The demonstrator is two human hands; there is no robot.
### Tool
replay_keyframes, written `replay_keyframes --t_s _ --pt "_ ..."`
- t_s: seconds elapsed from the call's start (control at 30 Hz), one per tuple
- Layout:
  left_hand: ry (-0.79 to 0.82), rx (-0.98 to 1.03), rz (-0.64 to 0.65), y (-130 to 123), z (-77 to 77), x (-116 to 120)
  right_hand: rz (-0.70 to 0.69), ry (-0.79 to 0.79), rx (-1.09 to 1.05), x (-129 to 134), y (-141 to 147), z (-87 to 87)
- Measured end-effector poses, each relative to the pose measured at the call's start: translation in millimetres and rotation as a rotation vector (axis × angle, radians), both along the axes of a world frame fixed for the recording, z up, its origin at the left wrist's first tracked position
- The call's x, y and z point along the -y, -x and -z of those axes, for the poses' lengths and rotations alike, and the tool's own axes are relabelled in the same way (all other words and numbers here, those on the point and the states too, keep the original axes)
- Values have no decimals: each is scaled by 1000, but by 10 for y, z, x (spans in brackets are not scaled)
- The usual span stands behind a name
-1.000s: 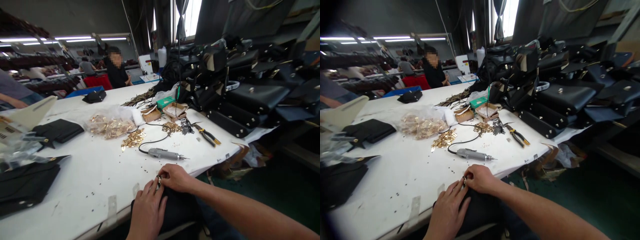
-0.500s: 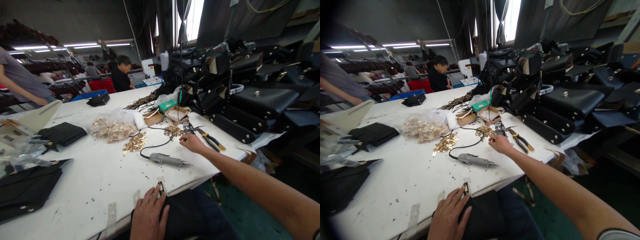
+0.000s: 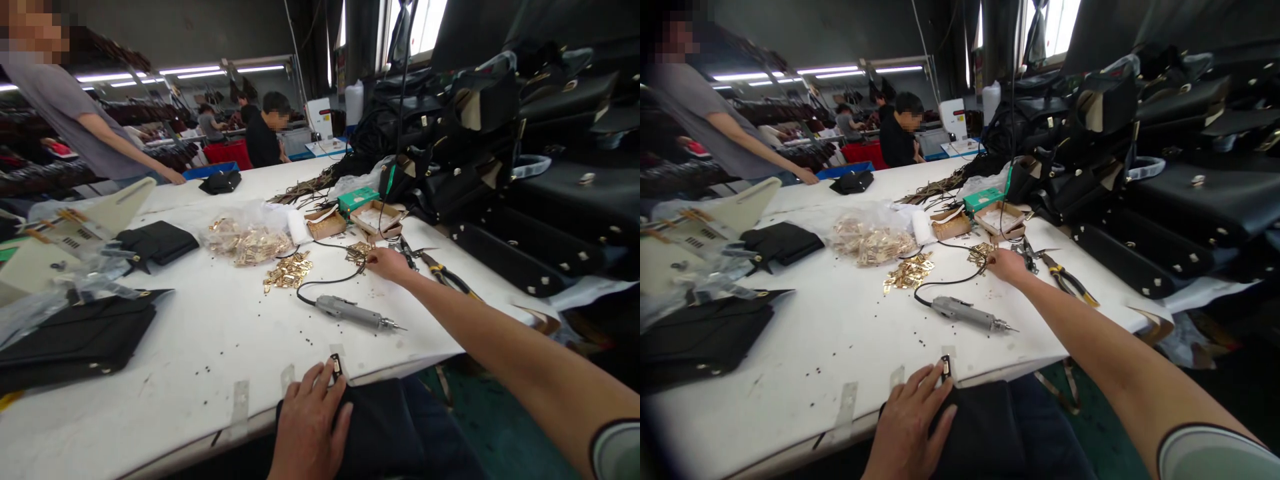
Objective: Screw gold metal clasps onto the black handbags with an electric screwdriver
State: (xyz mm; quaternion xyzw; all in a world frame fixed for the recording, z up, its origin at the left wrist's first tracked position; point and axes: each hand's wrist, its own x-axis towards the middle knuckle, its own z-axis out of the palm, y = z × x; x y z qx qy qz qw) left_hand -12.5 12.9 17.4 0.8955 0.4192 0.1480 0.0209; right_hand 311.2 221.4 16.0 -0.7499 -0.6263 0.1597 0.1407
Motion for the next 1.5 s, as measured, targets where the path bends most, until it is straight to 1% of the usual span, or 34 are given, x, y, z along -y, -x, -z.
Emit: replay_keyframes --t_s 0.17,0.23,0.33,0.4,0.5,0.57,0.63,0.77,0.83,0.93,1.03,1.23,1.3,1.43,1.5 --pt "69 7 -34 -43 -58 38 24 -59 -98 175 -46 -90" --pt "103 12 -42 -46 -67 49 30 -69 -178 318 -51 -165" --pt "135 9 -50 -49 -89 64 17 -55 -307 636 5 -311" --pt "145 -3 -45 -53 -109 72 -13 -40 -401 896 117 -411" --pt "158 -23 -26 -58 -133 80 -107 24 -599 1275 401 -509" --pt "165 -36 -22 -61 -143 86 -190 94 -717 1467 630 -504" --pt "165 -48 -20 -65 -154 94 -258 146 -760 1583 847 -437" --pt "155 -59 -15 -73 -185 108 -308 185 -695 1612 1138 -239" --pt "153 -67 -13 -74 -197 108 -303 204 -669 1584 1206 -166" --pt "148 -78 -11 -72 -201 103 -281 220 -671 1556 1252 -102" --pt "145 -80 -12 -70 -189 98 -286 225 -667 1548 1275 -70" --pt "165 -85 -2 -63 -172 82 -354 198 -548 1538 1308 -61" --pt "174 -80 -3 -58 -169 80 -368 168 -524 1544 1313 -59" --pt "192 -63 -6 -48 -157 78 -397 56 -437 1561 1316 -48" --pt "202 -52 -10 -44 -153 73 -407 42 -417 1562 1318 -37"
